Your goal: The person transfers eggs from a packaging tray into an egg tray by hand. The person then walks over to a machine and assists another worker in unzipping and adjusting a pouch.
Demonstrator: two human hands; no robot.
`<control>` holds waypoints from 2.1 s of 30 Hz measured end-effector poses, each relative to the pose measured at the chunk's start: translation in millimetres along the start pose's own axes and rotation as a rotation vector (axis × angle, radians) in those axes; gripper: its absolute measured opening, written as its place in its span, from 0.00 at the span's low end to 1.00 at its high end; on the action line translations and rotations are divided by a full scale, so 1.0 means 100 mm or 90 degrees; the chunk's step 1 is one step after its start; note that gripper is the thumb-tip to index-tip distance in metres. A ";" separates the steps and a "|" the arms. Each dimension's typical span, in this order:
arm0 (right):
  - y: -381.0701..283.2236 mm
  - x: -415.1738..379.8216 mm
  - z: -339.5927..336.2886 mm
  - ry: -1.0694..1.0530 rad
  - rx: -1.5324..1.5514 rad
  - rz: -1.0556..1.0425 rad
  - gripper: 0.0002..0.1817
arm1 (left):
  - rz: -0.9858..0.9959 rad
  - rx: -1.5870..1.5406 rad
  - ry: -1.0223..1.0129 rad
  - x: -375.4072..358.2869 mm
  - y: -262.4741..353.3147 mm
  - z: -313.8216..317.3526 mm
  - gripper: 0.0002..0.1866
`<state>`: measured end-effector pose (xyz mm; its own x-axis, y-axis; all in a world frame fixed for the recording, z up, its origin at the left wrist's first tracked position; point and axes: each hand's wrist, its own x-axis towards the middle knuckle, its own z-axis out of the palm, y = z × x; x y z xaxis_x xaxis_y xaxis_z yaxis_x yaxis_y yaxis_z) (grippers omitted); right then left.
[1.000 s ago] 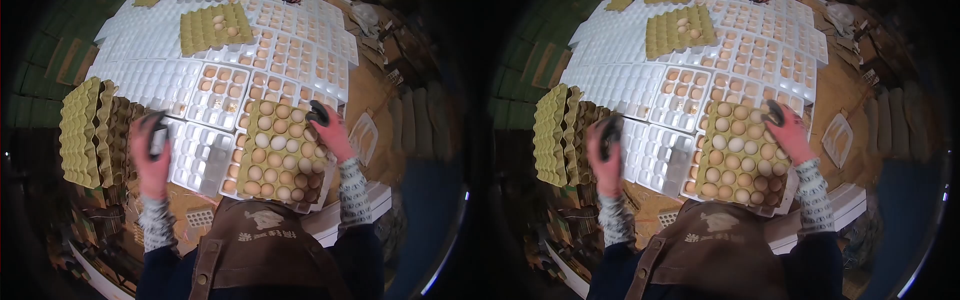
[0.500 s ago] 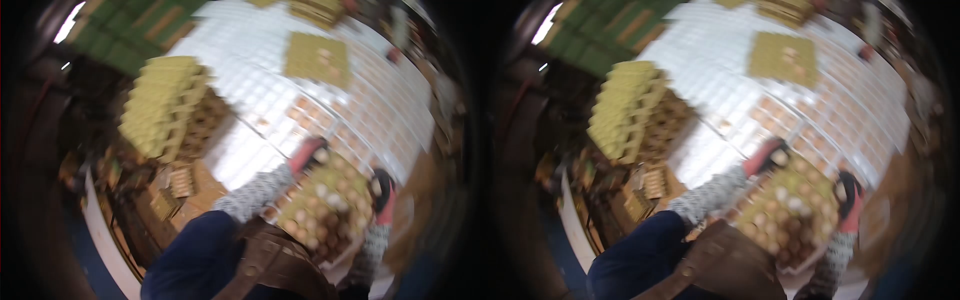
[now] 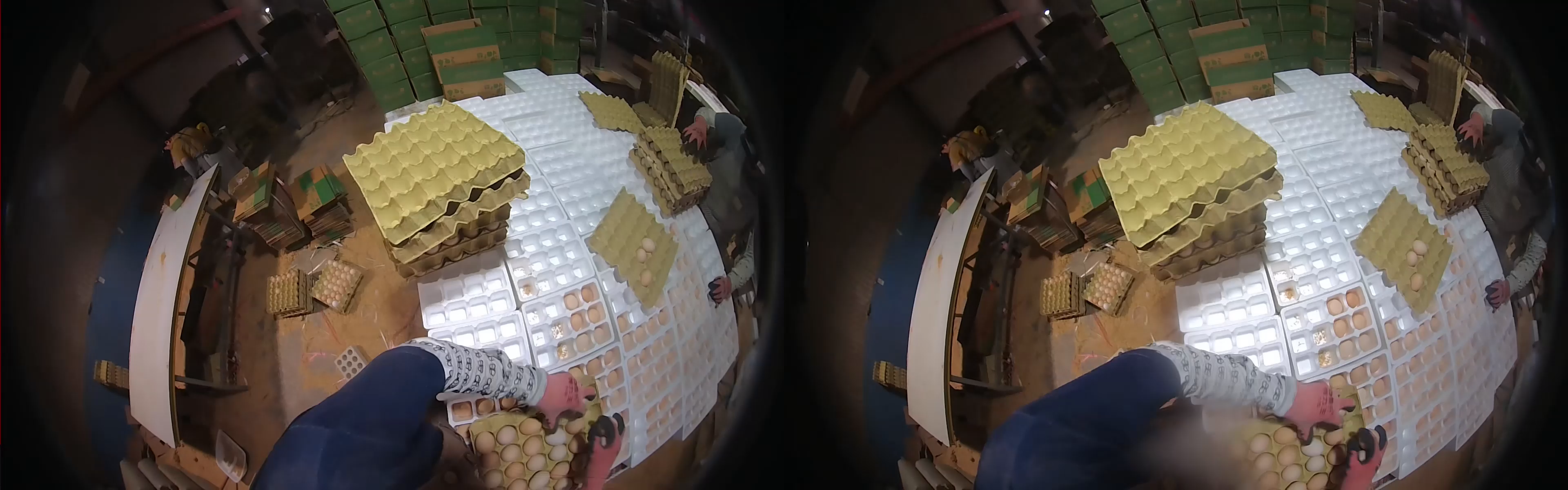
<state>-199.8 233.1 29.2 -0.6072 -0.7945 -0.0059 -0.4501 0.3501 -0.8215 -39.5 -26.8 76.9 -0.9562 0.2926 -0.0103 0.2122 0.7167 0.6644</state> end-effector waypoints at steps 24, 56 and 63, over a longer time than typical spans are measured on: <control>-1.35 0.82 0.33 0.025 0.404 0.304 0.20 | -0.103 -0.828 0.103 -0.56 -0.62 -0.25 0.24; -1.22 -0.33 0.51 -0.096 -0.290 0.046 0.30 | 0.237 0.150 -0.046 -0.28 -0.03 0.16 0.27; -0.94 -0.99 0.22 0.165 0.451 0.204 0.19 | -0.134 -0.561 -0.017 -0.69 -0.04 -0.12 0.20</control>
<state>-83.2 268.0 94.3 -0.8070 -0.5394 -0.2404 0.2387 0.0744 -0.9682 23.0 -57.5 83.3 -0.9502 0.2331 -0.2068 -0.2090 0.0156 0.9778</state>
